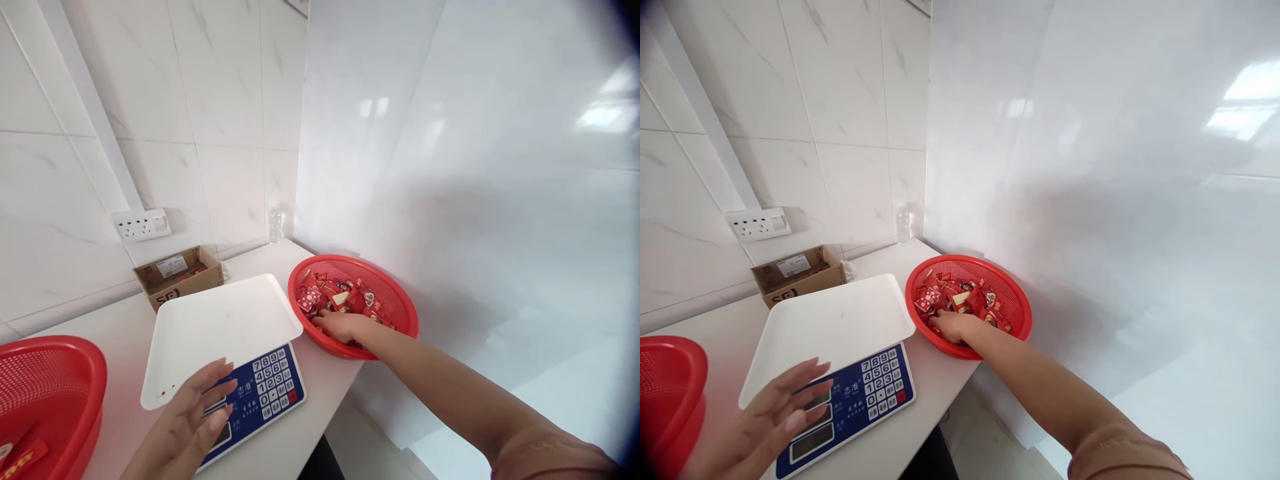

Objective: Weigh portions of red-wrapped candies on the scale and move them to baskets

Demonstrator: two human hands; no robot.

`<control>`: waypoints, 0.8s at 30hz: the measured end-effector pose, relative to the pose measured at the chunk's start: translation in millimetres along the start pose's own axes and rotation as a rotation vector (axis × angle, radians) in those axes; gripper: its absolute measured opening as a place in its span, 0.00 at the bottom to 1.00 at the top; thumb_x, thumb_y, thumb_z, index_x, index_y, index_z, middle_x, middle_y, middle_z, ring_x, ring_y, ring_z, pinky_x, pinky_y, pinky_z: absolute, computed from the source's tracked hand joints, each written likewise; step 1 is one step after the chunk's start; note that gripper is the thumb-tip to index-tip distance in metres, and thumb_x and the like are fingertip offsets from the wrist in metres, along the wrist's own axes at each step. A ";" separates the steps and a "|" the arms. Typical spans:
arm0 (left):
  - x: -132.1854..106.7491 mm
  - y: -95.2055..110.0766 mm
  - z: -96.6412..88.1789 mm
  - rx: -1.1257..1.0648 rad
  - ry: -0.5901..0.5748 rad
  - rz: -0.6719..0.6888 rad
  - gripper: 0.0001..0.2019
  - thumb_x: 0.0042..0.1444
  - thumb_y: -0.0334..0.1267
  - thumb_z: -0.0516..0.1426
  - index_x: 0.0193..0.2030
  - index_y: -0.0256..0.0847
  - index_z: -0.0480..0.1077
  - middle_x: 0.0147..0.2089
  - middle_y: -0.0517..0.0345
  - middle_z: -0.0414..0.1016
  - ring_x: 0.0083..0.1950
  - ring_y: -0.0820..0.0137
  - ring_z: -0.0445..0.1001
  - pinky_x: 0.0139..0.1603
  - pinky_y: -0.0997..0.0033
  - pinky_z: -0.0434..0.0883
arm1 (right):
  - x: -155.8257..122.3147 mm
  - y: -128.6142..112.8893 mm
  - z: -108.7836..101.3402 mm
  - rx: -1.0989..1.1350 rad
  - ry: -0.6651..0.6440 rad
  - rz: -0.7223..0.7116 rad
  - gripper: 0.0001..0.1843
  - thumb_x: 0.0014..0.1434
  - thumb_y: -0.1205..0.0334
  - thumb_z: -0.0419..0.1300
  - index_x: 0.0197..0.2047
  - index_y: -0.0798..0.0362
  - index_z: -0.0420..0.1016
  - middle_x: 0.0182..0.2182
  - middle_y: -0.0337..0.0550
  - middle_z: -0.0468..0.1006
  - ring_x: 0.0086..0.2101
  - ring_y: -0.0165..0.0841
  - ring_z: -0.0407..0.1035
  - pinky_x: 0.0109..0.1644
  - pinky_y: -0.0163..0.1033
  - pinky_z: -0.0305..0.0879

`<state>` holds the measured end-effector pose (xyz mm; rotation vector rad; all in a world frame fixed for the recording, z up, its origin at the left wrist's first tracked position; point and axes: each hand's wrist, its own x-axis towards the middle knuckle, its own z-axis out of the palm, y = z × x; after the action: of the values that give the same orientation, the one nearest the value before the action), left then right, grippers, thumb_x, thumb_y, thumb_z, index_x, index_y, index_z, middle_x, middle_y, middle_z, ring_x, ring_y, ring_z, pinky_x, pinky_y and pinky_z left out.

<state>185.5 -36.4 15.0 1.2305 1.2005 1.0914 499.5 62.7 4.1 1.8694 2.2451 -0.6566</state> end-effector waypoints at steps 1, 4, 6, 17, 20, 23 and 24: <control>0.5 -0.8 7.0 0.002 -0.012 -0.017 0.28 0.44 0.61 0.60 0.51 0.52 0.67 0.56 0.55 0.73 0.54 0.59 0.73 0.45 0.68 0.76 | 1.8 0.2 0.4 0.007 0.010 0.003 0.32 0.45 0.72 0.59 0.55 0.46 0.71 0.58 0.50 0.68 0.45 0.45 0.72 0.42 0.44 0.68; 5.0 -5.0 11.0 0.028 -0.016 -0.043 0.31 0.42 0.62 0.60 0.51 0.49 0.67 0.55 0.52 0.73 0.50 0.60 0.75 0.41 0.69 0.76 | 3.6 4.4 -3.7 0.051 0.028 0.004 0.29 0.45 0.72 0.59 0.53 0.49 0.73 0.51 0.51 0.74 0.44 0.45 0.72 0.43 0.44 0.67; 9.2 -6.9 4.8 0.030 -0.010 -0.055 0.30 0.43 0.61 0.60 0.50 0.48 0.68 0.54 0.51 0.73 0.49 0.59 0.75 0.42 0.68 0.76 | 2.5 11.0 -10.8 0.094 0.058 0.003 0.29 0.46 0.73 0.57 0.53 0.50 0.72 0.48 0.50 0.76 0.45 0.44 0.71 0.45 0.43 0.67; 21.6 -6.4 -4.2 0.021 -0.110 -0.048 0.24 0.45 0.59 0.60 0.45 0.47 0.72 0.44 0.52 0.77 0.41 0.62 0.78 0.42 0.64 0.76 | -14.0 44.1 -44.3 0.390 0.285 0.134 0.29 0.56 0.65 0.55 0.62 0.53 0.63 0.59 0.51 0.67 0.52 0.43 0.68 0.53 0.45 0.64; 23.0 -5.5 -1.1 0.032 -0.153 -0.042 0.23 0.47 0.58 0.59 0.45 0.47 0.72 0.43 0.53 0.78 0.41 0.62 0.78 0.43 0.64 0.76 | -17.7 39.9 -48.3 0.475 0.328 0.132 0.25 0.59 0.63 0.53 0.60 0.53 0.65 0.58 0.51 0.67 0.51 0.42 0.68 0.52 0.47 0.65; 24.2 -0.1 7.2 0.018 -0.189 -0.054 0.22 0.48 0.57 0.59 0.46 0.46 0.71 0.44 0.52 0.77 0.43 0.62 0.77 0.44 0.63 0.75 | -17.3 19.0 -48.6 0.575 0.352 0.050 0.25 0.62 0.61 0.50 0.63 0.48 0.60 0.59 0.46 0.66 0.51 0.37 0.67 0.50 0.42 0.67; 24.8 2.7 11.3 -0.004 -0.198 -0.064 0.23 0.49 0.56 0.58 0.47 0.46 0.71 0.45 0.52 0.77 0.45 0.62 0.77 0.46 0.62 0.75 | -15.9 7.2 -46.9 0.647 0.343 -0.005 0.25 0.62 0.60 0.49 0.63 0.47 0.59 0.58 0.45 0.67 0.49 0.35 0.68 0.48 0.41 0.69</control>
<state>198.8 -12.5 15.9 1.2572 1.0788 0.9017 517.5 68.9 50.4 2.4164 2.4297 -1.2719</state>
